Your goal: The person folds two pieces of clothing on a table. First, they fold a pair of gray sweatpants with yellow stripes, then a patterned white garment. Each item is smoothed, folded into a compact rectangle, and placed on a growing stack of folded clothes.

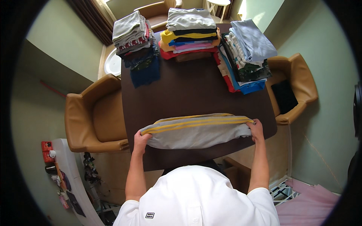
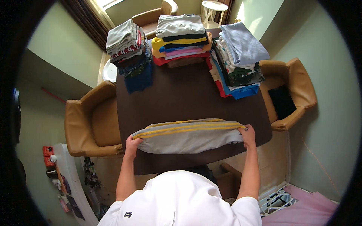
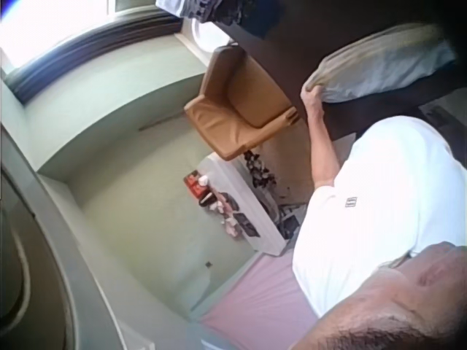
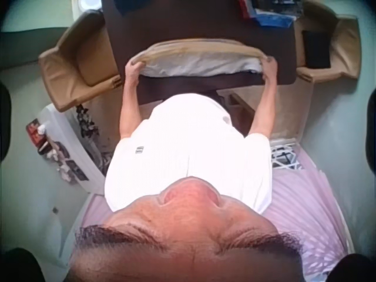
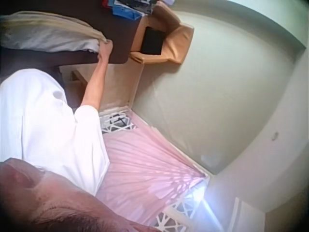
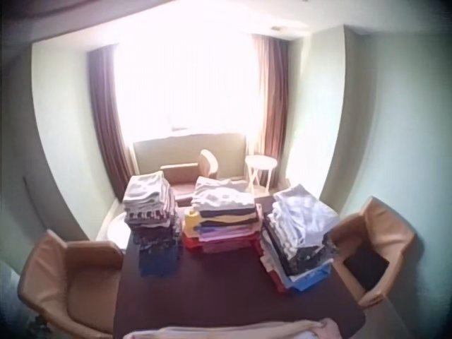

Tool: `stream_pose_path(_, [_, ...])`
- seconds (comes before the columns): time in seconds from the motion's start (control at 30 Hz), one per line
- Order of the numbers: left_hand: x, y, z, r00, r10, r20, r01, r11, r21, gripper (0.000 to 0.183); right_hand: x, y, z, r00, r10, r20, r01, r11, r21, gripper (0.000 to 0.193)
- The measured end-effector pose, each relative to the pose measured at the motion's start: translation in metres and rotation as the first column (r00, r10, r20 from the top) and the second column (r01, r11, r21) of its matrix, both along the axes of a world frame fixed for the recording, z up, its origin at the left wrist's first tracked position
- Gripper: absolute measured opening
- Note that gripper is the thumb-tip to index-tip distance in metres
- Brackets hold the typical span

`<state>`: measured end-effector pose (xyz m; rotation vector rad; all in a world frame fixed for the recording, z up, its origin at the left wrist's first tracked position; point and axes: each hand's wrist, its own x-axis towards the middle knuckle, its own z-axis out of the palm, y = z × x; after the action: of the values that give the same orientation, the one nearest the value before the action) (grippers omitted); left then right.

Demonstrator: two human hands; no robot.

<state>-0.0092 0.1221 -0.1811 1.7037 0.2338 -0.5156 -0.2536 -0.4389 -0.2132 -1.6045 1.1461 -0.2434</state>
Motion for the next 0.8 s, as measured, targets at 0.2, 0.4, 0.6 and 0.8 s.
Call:
stream_pose_path(0.2, [0.011, 0.019, 0.026, 0.999, -0.006, 0.046, 0.01, 0.996, -0.09, 0.027, -0.004, -0.005, 0.033, 0.99, 0.01, 0.14, -0.029, 0.99, 0.138, 0.027])
stream_pose_path(0.4, [0.017, 0.015, 0.042, 0.985, -0.034, 0.17, 0.032, 0.999, 0.013, 0.022, 0.009, 0.004, 0.062, 0.99, 0.116, 0.077, -0.132, 0.956, 0.264, 0.037])
stream_pose_path(0.6, [0.022, 0.034, 0.02, 0.991, -0.06, 0.122, 0.04, 0.986, 0.162, 0.023, 0.003, 0.038, 0.049, 0.951, 0.295, 0.088, -0.305, 0.866, 0.395, 0.038])
stream_pose_path(0.8, [0.029, 0.042, 0.0, 0.993, -0.074, 0.096, 0.056, 0.982, 0.182, 0.024, -0.014, 0.068, 0.028, 0.904, 0.413, -0.112, -0.374, 0.89, 0.261, 0.041])
